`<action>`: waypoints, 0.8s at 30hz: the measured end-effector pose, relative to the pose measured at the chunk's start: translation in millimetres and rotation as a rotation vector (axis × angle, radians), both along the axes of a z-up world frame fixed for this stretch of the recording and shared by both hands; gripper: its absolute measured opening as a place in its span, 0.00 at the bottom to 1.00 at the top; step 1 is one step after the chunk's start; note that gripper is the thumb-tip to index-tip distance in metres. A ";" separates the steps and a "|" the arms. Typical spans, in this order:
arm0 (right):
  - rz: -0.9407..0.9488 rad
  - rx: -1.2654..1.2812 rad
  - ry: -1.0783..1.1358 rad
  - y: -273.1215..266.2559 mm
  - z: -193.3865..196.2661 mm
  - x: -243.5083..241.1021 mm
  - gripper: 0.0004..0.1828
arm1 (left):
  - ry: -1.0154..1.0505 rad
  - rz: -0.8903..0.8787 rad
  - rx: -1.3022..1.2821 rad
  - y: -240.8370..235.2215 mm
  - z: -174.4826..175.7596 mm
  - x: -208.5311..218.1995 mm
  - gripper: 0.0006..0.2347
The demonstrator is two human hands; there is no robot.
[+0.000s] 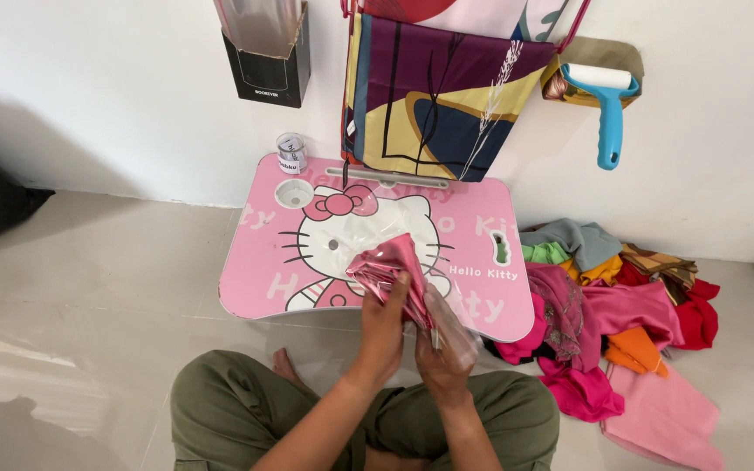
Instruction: The person folds a pink cloth on a Hello Kitty ironing board, using a lint roller to remove debris before and after folding. The person then places the folded cloth into a clear plastic bag and seals it.
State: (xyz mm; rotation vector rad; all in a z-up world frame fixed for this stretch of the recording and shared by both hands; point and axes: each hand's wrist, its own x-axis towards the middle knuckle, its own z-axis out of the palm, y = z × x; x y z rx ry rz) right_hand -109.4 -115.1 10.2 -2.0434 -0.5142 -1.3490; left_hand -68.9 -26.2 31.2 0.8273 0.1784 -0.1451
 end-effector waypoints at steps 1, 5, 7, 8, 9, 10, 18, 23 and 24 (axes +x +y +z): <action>0.001 -0.002 -0.003 -1.1 4.5 -2.8 0.19 | -0.003 0.001 -0.002 2.4 11.1 -9.2 0.10; -0.178 -0.276 -0.033 0.6 15.6 -18.9 0.17 | -0.032 -0.123 0.087 13.4 5.8 -29.1 0.19; -0.151 -0.317 -0.083 4.5 13.0 -20.8 0.17 | -0.173 -0.114 0.082 20.7 -5.8 -21.2 0.15; -0.094 -0.185 -0.046 6.5 9.1 -22.1 0.18 | -0.181 -0.105 -0.047 25.1 -4.2 -16.7 0.20; -0.035 -0.053 -0.009 8.6 5.1 -23.0 0.22 | -0.188 -0.096 -0.176 29.6 -2.6 -12.0 0.25; -0.033 -0.055 -0.010 12.2 4.4 -25.2 0.22 | -0.189 -0.093 -0.178 29.8 -3.3 -12.7 0.25; -0.064 -0.194 -0.027 2.5 2.9 -8.4 0.21 | -0.229 -0.170 -0.056 22.6 -20.2 -16.8 0.19; 0.190 0.111 0.269 6.4 -16.4 -3.3 0.25 | -0.085 -0.147 -0.326 29.2 -21.6 15.4 0.31; 0.140 0.125 0.289 10.6 -14.4 1.9 0.27 | 0.038 -0.156 -0.303 28.9 -21.1 20.2 0.32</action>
